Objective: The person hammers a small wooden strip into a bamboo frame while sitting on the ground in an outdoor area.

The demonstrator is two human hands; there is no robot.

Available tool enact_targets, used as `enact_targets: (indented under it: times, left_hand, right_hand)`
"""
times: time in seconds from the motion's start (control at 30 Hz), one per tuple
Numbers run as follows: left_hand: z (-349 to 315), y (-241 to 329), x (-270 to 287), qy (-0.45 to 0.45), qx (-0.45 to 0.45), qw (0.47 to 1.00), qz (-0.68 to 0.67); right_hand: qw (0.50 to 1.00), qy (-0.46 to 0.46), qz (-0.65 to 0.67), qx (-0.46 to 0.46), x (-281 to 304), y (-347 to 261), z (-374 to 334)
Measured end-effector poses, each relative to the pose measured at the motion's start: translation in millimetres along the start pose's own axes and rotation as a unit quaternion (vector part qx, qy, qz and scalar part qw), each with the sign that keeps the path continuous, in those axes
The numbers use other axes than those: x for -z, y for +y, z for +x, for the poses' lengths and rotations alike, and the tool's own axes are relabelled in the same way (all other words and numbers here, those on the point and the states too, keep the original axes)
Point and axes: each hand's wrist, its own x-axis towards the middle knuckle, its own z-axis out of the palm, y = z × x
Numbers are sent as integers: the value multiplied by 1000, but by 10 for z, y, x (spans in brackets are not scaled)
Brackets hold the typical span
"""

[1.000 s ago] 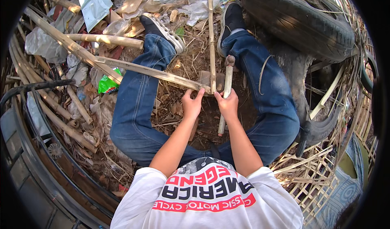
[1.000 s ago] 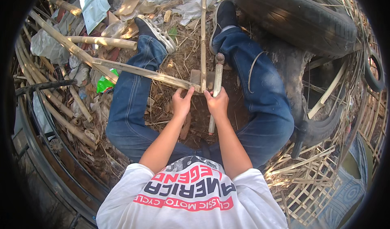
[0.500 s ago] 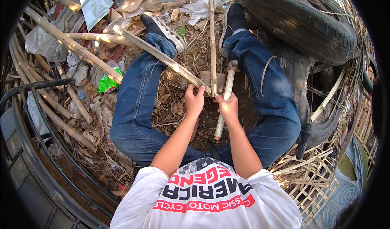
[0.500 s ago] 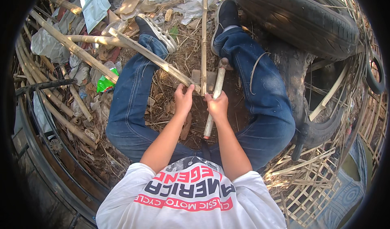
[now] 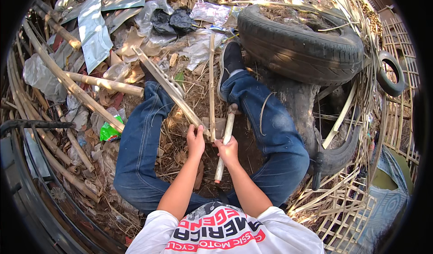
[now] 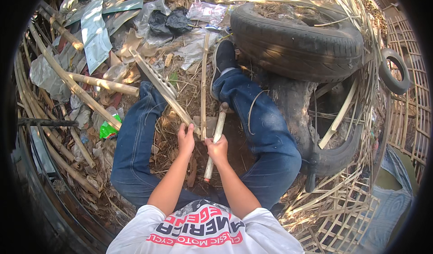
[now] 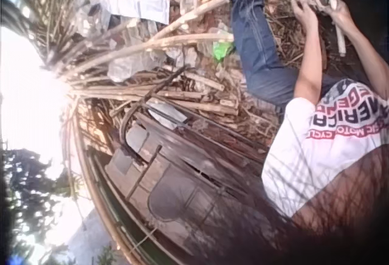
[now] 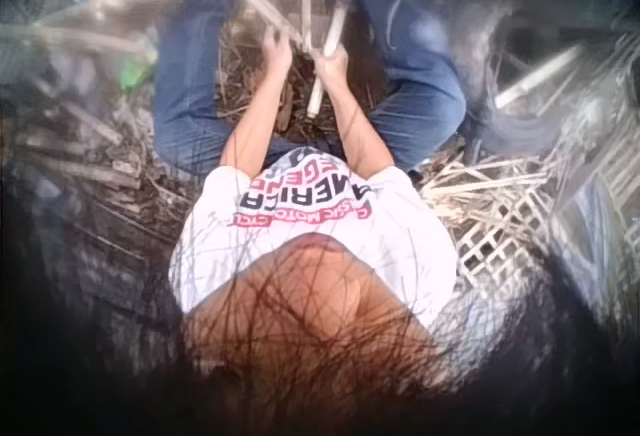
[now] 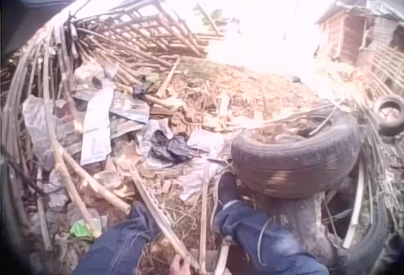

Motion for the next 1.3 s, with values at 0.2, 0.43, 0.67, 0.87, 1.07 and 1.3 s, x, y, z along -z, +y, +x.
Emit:
enact_targets:
  times: [0.2,0.43,0.67,0.87,1.07,1.3]
  left_hand:
    - [101,108,-63,44,33,998,-30]
    - [486,-71,69,-60,89,994,-39]
    - [379,-114,-29,-33,79,982,-168]
    - [343,-9,-260,41,115,955,-270]
    - [419,-83,-295,76,139,932,-325]
    - [246,0,-184,58,131,959,-243]
  right_hand:
    - [1000,-7,10,-2,32,-111,-9]
    - [999,-11,47,-18,20,-162,-63]
    - [999,-10,47,-6,-31,-12,-13]
    - [998,-1,57,6,-27,-64,23]
    - [998,-7,66,11,-106,-205,-16]
    - [998,8,56,5,-33,-201,-69]
